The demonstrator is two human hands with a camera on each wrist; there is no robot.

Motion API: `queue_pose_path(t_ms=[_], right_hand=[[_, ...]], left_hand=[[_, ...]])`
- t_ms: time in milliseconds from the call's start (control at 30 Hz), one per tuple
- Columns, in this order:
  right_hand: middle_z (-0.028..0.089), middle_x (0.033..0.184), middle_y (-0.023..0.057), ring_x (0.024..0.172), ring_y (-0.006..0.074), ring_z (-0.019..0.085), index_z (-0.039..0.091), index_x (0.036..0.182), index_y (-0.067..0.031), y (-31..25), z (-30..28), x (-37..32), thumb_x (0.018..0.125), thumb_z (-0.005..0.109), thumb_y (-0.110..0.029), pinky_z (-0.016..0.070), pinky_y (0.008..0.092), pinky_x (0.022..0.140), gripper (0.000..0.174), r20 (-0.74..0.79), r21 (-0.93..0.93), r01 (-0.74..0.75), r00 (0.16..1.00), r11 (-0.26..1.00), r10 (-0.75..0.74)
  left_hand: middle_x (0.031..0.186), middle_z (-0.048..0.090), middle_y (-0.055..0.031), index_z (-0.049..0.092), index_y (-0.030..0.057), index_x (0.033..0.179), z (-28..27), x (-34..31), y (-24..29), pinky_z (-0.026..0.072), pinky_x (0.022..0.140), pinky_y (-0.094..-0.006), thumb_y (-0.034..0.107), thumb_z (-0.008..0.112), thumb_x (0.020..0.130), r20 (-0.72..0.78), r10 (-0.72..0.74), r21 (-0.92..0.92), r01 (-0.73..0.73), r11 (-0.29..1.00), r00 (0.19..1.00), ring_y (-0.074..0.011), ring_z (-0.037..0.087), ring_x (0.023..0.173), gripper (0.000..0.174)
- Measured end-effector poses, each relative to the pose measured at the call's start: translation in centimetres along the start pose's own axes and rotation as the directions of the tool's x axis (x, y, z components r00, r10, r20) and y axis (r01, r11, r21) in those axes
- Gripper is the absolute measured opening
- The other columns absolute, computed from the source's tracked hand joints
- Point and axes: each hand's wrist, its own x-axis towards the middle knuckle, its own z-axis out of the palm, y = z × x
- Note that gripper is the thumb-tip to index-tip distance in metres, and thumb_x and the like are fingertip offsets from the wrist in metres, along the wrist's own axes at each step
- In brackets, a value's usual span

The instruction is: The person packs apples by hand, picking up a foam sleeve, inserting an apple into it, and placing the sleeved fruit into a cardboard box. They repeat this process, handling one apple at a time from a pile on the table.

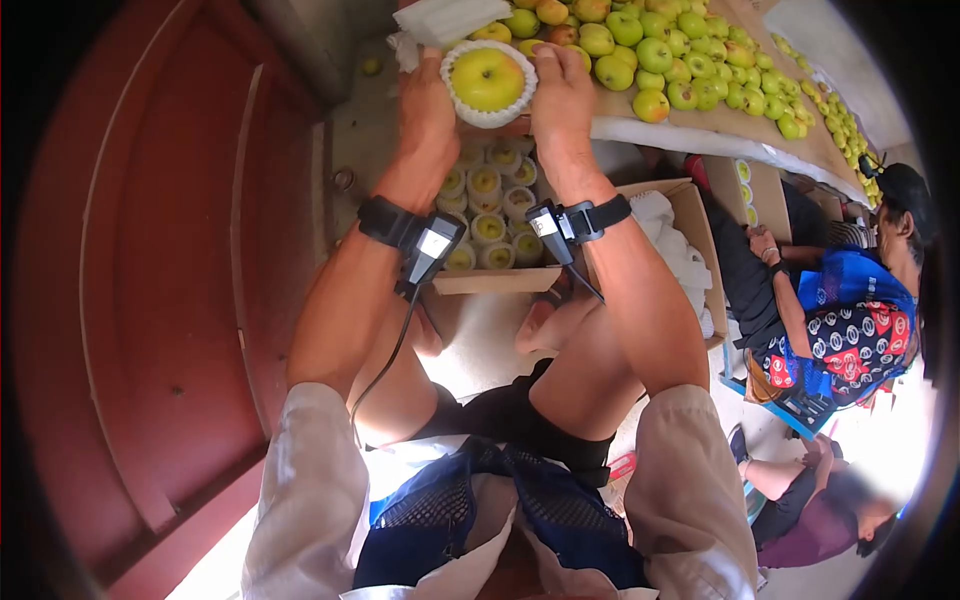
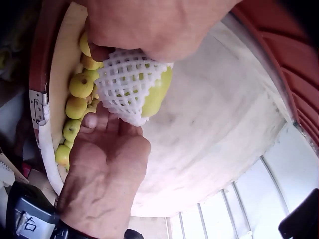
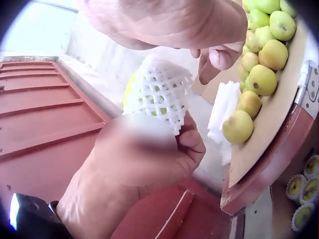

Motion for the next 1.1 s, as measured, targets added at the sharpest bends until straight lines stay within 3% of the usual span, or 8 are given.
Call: queue_pose_path(t_ms=[133,167,200,367,500,700,800,1100], right_hand=[[0.069,0.1,0.0089,0.09,0.0145,0.062,0.067,0.109,0.002,1.8,-0.3,0.4,0.102,0.054,-0.022,0.0499,0.0296,0.079,0.029,0.084,-0.098,0.016,0.996,0.995,-0.008],[0.07,0.109,0.0143,0.102,0.0211,0.065,0.063,0.122,0.0014,1.0,-1.3,0.8,0.094,0.064,-0.025,0.0503,0.0316,0.088,0.038,0.188,-0.078,-0.235,0.951,0.969,0.245],[0.071,0.102,0.0112,0.094,0.0236,0.067,0.067,0.116,-0.0033,1.7,-1.1,1.6,0.102,0.054,-0.019,0.0534,0.0325,0.086,0.026,0.188,-0.157,0.021,0.982,0.987,0.009],[0.07,0.096,0.009,0.086,0.0166,0.064,0.066,0.113,0.0029,-3.5,-4.1,1.7,0.102,0.055,-0.021,0.0505,0.03,0.077,0.029,0.39,-0.108,-0.348,0.847,0.931,0.362],[0.068,0.091,0.0052,0.083,0.0142,0.063,0.067,0.107,0.0027,-5.1,-5.2,1.7,0.101,0.059,-0.03,0.0501,0.0269,0.073,0.034,0.435,-0.501,-0.185,0.791,0.846,0.431],[0.069,0.096,0.0053,0.085,0.016,0.064,0.062,0.118,0.0023,-5.5,-5.8,1.2,0.097,0.067,-0.032,0.0513,0.0275,0.075,0.04,0.584,-0.412,-0.356,0.603,0.839,0.543],[0.067,0.102,0.0087,0.094,0.0202,0.064,0.056,0.124,0.0026,-3.5,-4.2,0.2,0.092,0.074,-0.028,0.0523,0.03,0.084,0.048,0.72,-0.105,-0.247,0.649,0.963,0.245],[0.06,0.123,0.0278,0.117,0.0423,0.058,0.045,0.135,0.0015,-4.0,-1.7,-1.3,0.073,0.085,-0.032,0.0483,0.045,0.099,0.08,0.593,-0.645,0.24,0.756,0.725,0.277]], left_hand=[[0.124,0.064,-0.0109,0.055,-0.0043,0.128,0.6,-2.4,2.6,0.0527,0.089,-0.033,0.033,0.051,0.105,0.041,-0.205,0.017,0.205,0.979,0.978,-0.0202,0.067,0.105,0.044],[0.107,0.07,-0.0125,0.056,-0.0036,0.125,0.5,-2.4,2.5,0.0549,0.08,-0.0324,0.042,0.049,0.103,0.093,-0.129,0.06,0.124,0.99,0.987,-0.022,0.072,0.091,0.051],[0.113,0.069,-0.0114,0.056,-0.0025,0.128,0.4,-2.2,2.5,0.0553,0.084,-0.0329,0.04,0.046,0.105,0.12,-0.159,0.051,0.154,0.987,0.98,-0.0215,0.07,0.098,0.049],[0.121,0.068,-0.0107,0.057,-0.0004,0.131,-0.5,-1.1,2.0,0.0571,0.091,-0.0346,0.036,0.038,0.11,0.164,-0.253,0.111,0.237,0.965,0.953,-0.021,0.067,0.109,0.046],[0.121,0.067,-0.0118,0.055,-0.0008,0.132,-0.7,-1.2,2.2,0.0575,0.09,-0.0356,0.038,0.039,0.11,0.113,-0.412,0.208,0.384,0.899,0.904,-0.0221,0.067,0.109,0.048],[0.135,0.06,-0.0162,0.045,-0.0033,0.142,-1.5,-0.4,1.0,0.0497,0.103,-0.039,0.047,0.038,0.108,0.175,-0.373,0.385,0.285,0.878,0.911,-0.0281,0.059,0.123,0.061],[0.141,0.054,-0.0197,0.04,-0.005,0.147,-2.1,0.5,-0.6,0.0418,0.11,-0.0407,0.055,0.038,0.105,-0.051,-0.214,0.713,0.186,0.676,0.975,-0.033,0.052,0.131,0.072],[0.115,0.062,-0.0244,0.05,-0.0028,0.12,-2.1,1.1,-1.9,0.0481,0.093,-0.047,0.056,0.042,0.103,0.015,-0.021,0.843,-0.001,0.537,1.0,-0.0357,0.062,0.107,0.062]])
